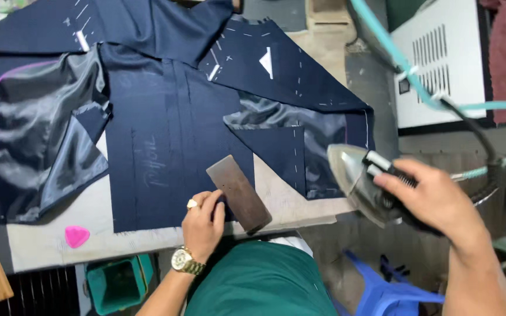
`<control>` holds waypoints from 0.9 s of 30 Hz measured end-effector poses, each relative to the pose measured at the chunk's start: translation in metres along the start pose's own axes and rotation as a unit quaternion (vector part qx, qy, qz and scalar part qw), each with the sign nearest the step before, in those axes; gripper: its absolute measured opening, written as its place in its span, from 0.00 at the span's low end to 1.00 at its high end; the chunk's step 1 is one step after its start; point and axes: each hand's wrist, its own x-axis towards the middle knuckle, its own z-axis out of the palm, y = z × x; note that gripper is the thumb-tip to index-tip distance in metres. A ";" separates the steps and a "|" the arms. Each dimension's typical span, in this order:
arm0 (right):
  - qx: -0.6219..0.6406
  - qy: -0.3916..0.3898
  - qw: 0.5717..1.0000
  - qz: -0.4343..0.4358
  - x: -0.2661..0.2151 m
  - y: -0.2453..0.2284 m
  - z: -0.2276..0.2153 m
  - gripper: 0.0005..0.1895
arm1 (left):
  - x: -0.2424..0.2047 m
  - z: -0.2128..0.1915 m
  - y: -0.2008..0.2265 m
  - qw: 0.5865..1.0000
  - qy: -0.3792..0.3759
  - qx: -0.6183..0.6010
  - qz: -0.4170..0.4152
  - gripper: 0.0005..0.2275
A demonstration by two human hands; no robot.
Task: The person irons a dark blue jacket laid out on a work table. They use a steam iron to press the sleeves and body, frequently adjusting the fabric and using a wooden pressing block to shape the seams.
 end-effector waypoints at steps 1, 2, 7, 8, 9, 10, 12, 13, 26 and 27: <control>-0.013 0.010 1.000 -0.006 0.010 -0.012 -0.012 0.26 | 0.001 0.005 0.010 1.000 0.000 0.002 -0.003 0.12; -0.025 0.021 0.999 -0.011 0.019 -0.024 -0.025 0.24 | 0.002 0.011 0.020 1.000 0.000 0.004 -0.006 0.12; 0.067 0.129 0.973 -0.178 0.115 -0.032 -0.063 0.23 | 0.015 0.016 0.043 0.998 0.055 0.020 0.028 0.12; 0.102 0.155 0.959 -0.215 0.137 -0.037 -0.069 0.25 | 0.015 0.014 0.044 0.997 0.067 0.043 0.017 0.12; 0.100 0.156 0.955 -0.232 0.161 -0.044 -0.078 0.25 | 0.014 0.016 0.040 0.995 0.081 0.050 0.011 0.12; 0.098 0.174 0.944 -0.263 0.185 -0.052 -0.087 0.24 | 0.013 0.017 0.035 0.994 0.095 0.060 -0.017 0.12; 0.090 0.183 0.927 -0.314 0.224 -0.081 -0.098 0.23 | 0.007 0.018 0.034 0.988 0.121 0.077 -0.062 0.13; 0.117 0.174 0.929 -0.306 0.238 -0.099 -0.102 0.24 | 0.007 0.017 0.036 0.988 0.110 0.085 -0.068 0.12; -0.162 0.243 0.884 -0.366 0.322 -0.139 -0.067 0.40 | -0.021 0.034 0.041 0.960 -0.006 0.141 -0.240 0.16; -0.162 0.241 0.884 -0.366 0.335 -0.129 -0.059 0.40 | -0.017 0.029 0.041 0.960 -0.007 0.142 -0.241 0.16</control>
